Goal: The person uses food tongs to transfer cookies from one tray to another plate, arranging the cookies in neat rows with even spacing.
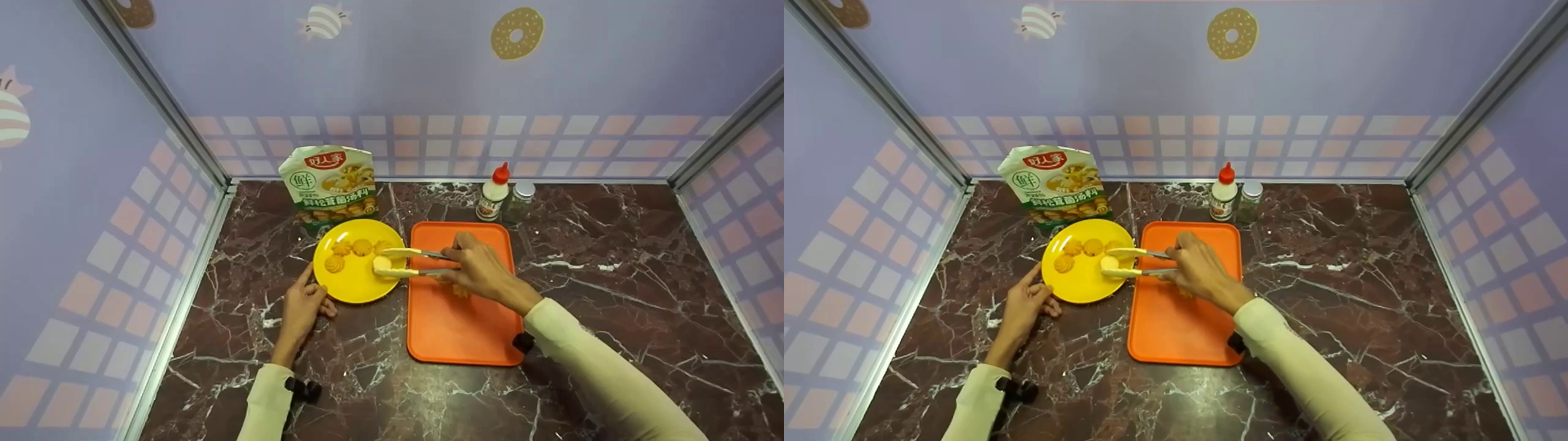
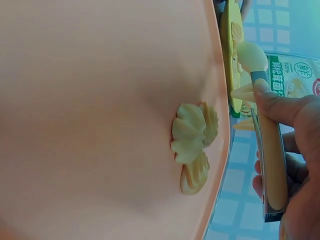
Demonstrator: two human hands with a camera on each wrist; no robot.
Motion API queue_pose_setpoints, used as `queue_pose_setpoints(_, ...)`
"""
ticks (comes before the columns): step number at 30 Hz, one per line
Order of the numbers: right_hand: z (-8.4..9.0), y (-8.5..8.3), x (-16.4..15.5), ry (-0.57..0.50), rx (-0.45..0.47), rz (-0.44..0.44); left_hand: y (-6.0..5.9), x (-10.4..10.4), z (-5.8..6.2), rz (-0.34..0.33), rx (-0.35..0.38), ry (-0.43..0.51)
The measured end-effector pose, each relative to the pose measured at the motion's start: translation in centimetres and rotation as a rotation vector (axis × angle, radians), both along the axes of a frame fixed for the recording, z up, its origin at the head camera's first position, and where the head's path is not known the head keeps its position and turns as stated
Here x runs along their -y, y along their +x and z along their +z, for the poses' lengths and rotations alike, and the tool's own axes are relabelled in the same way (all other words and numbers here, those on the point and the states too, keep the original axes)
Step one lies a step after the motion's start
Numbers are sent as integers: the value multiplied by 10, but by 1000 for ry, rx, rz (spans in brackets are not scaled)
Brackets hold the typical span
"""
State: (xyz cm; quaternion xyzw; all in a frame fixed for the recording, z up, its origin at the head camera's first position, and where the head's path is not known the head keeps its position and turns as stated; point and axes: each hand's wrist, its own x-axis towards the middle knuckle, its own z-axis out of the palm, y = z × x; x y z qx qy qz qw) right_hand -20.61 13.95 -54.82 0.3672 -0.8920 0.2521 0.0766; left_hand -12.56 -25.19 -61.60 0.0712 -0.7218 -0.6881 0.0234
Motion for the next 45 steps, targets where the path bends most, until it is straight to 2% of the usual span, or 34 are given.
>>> queue_pose_setpoints(7,-2,-2,11,17,26,1,-1,0,0,6,5,2)
queue_pose_setpoints(21,-4,-5,26,4,-23,12,-1,-1,-1,9,10,-2)
queue_pose_setpoints(28,-3,-8,33,-6,-13,23,-1,0,-1,-6,-10,3)
queue_pose_setpoints(45,1,-12,46,48,2,36,-3,-1,-2,13,3,12)
